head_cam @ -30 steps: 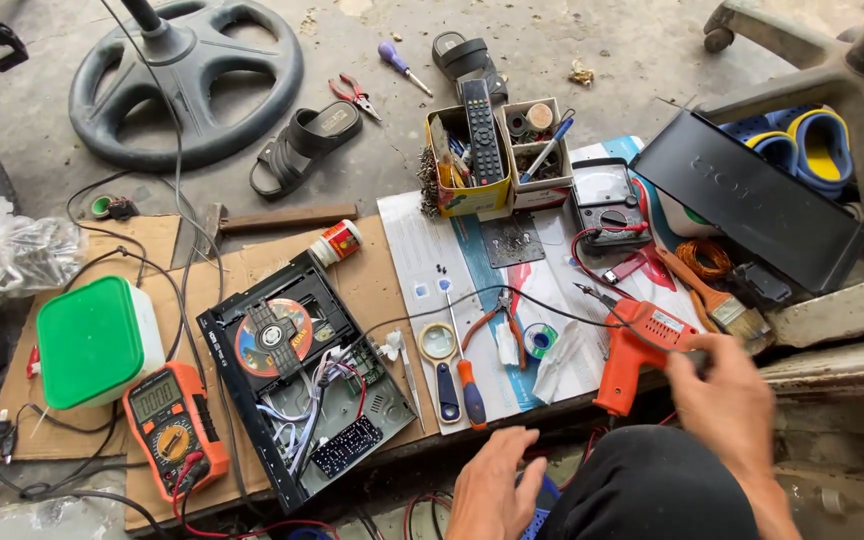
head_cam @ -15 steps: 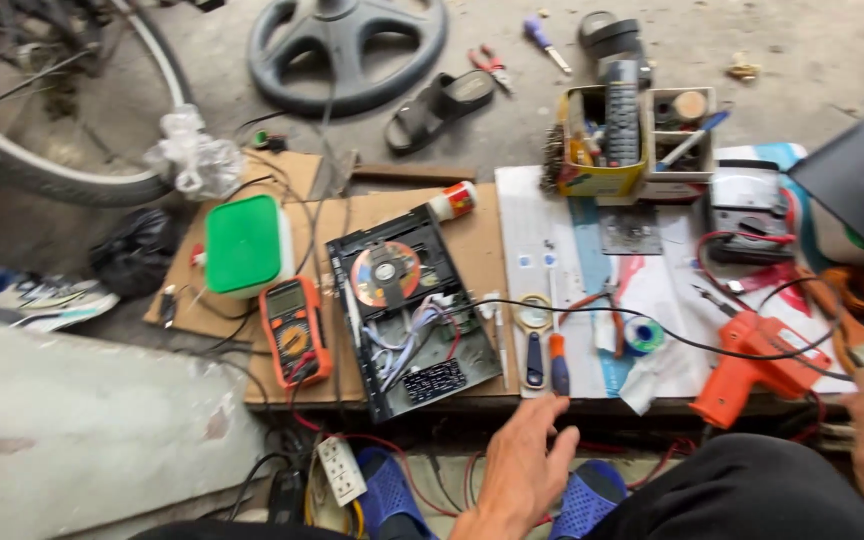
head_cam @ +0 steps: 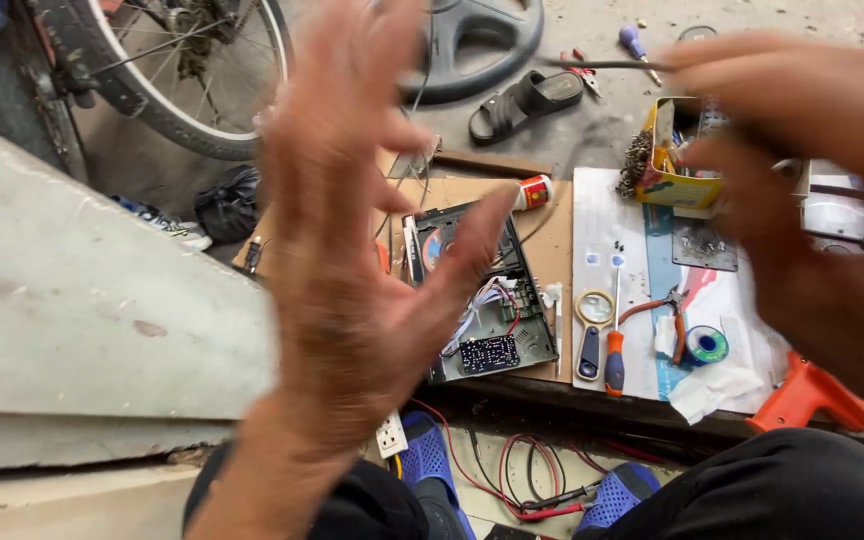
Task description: The person uses a multimeter to test the internal components of a disassembled DVD player. They plug a power cord into a power strip to supply power to the device and then use the multimeter probes to check various points on the circuit board.
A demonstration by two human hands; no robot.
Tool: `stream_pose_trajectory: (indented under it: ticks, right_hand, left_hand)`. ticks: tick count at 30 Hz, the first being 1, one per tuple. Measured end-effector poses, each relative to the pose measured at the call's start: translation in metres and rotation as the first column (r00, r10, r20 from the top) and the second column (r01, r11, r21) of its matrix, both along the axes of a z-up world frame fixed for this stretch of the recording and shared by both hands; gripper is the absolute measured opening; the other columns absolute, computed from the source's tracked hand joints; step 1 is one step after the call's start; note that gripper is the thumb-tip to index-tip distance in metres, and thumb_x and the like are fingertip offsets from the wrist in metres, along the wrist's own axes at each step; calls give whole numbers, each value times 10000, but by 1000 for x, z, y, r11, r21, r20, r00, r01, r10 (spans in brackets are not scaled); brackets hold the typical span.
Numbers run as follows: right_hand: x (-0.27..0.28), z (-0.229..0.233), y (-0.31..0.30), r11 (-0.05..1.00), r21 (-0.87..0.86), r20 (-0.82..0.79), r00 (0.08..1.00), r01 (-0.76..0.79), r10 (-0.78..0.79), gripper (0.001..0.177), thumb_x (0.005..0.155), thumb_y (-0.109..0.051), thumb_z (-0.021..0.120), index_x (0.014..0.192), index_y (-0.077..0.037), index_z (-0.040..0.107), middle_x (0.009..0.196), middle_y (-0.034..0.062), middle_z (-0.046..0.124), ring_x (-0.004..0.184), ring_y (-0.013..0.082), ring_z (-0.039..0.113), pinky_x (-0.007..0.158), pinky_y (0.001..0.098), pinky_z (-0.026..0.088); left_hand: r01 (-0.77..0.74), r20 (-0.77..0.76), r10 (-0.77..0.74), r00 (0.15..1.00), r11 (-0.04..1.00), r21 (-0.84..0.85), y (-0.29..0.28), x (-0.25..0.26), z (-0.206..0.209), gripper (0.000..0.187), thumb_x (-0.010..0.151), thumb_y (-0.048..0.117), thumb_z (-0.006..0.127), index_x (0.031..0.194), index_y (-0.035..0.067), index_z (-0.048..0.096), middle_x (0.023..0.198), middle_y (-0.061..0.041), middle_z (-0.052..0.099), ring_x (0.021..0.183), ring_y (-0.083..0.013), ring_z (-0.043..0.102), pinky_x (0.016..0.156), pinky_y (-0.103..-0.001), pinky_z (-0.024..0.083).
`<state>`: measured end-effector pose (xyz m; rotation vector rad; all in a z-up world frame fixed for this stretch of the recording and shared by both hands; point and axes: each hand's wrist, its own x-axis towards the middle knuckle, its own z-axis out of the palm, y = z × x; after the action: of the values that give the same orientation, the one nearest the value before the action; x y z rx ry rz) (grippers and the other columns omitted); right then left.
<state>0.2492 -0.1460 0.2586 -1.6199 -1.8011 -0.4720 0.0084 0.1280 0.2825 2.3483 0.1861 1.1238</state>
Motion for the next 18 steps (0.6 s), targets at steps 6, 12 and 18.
stream_pose_trajectory:
  ticks: [6, 12, 18]
  right_hand:
    - [-138, 94, 158, 899, 81, 163, 895, -431, 414, 363, 1186, 6, 367, 1274, -22, 718, 1379, 196, 753, 1162, 393, 803, 1039, 521, 629]
    - [-203, 59, 218, 544, 75, -223, 518, -836, 826, 143, 999, 119, 510, 1079, 18, 573, 1256, 197, 641, 1143, 441, 672, 1007, 526, 558]
    - [-202, -1, 222, 514, -52, -728, 385, -856, 567, 749, 1019, 118, 474, 1656, -275, 440, 1938, 126, 346, 1383, 283, 791, 1180, 410, 761]
  left_hand:
    - [-242, -33, 269, 963, 908, 343, 11, -88, 47, 760, 1280, 432, 949, 1722, 123, 413, 1770, -190, 554, 1262, -170, 754, 1035, -309, 698]
    - [-385, -89, 437, 895, 857, 343, 18, -171, 8, 492, 1104, -59, 603, 1592, -104, 634, 1616, -363, 598, 1454, -453, 622, 1221, -517, 543]
    - [-604, -112, 751, 650, 601, 523, 46, -248, -82, 295, 1286, 145, 656, 1455, 51, 878, 975, -91, 704, 859, -318, 599, 862, -411, 509]
